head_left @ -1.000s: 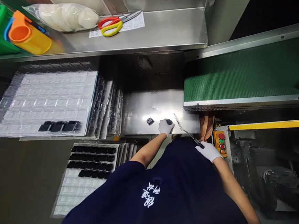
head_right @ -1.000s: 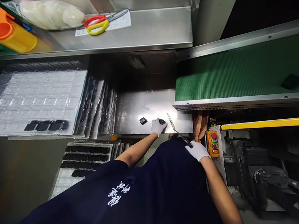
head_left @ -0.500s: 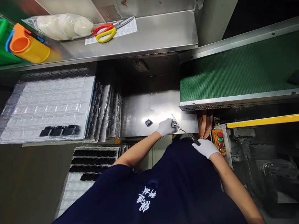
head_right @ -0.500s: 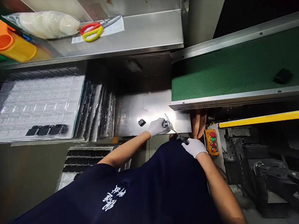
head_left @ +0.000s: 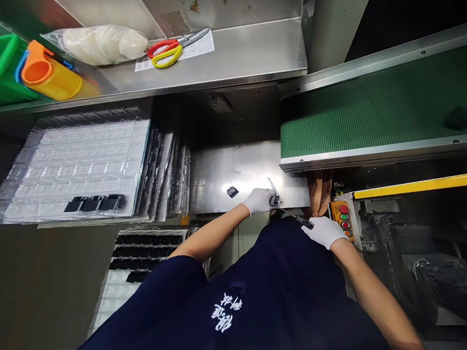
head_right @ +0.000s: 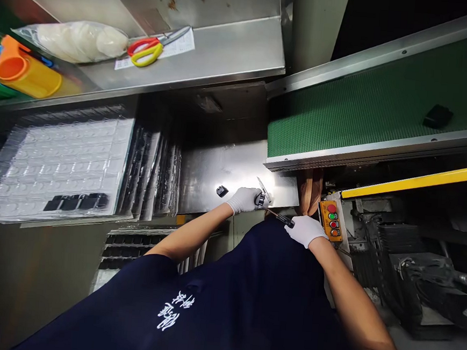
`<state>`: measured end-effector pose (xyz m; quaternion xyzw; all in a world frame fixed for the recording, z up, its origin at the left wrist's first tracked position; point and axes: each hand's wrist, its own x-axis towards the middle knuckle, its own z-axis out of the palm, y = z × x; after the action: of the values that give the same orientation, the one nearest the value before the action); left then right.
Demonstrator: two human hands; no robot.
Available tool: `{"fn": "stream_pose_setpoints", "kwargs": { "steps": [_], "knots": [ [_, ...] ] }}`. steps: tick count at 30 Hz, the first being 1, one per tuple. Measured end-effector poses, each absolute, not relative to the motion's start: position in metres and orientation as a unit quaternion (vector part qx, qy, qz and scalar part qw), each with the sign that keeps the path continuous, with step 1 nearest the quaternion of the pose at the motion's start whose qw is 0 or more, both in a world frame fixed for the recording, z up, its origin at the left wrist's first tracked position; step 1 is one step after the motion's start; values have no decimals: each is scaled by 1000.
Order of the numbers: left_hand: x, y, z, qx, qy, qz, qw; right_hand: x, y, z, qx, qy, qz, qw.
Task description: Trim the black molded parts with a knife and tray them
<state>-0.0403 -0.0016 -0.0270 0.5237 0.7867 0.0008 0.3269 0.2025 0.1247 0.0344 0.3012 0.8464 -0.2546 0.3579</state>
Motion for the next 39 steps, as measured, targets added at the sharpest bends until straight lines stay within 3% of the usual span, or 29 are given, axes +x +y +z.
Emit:
{"fn": "stream_pose_setpoints", "kwargs": {
  "steps": [18,32,39],
  "knots": [
    [-44,-16,-29,472,812,22,342,199,119,43,328,834,-261,358],
    [-37,-42,-61,313,847,190,386,203,111,45,291,852,-273,338],
    [-23,-40,-60,270,855,216,386,195,104,48,309,847,-262,345]
  ]
}}
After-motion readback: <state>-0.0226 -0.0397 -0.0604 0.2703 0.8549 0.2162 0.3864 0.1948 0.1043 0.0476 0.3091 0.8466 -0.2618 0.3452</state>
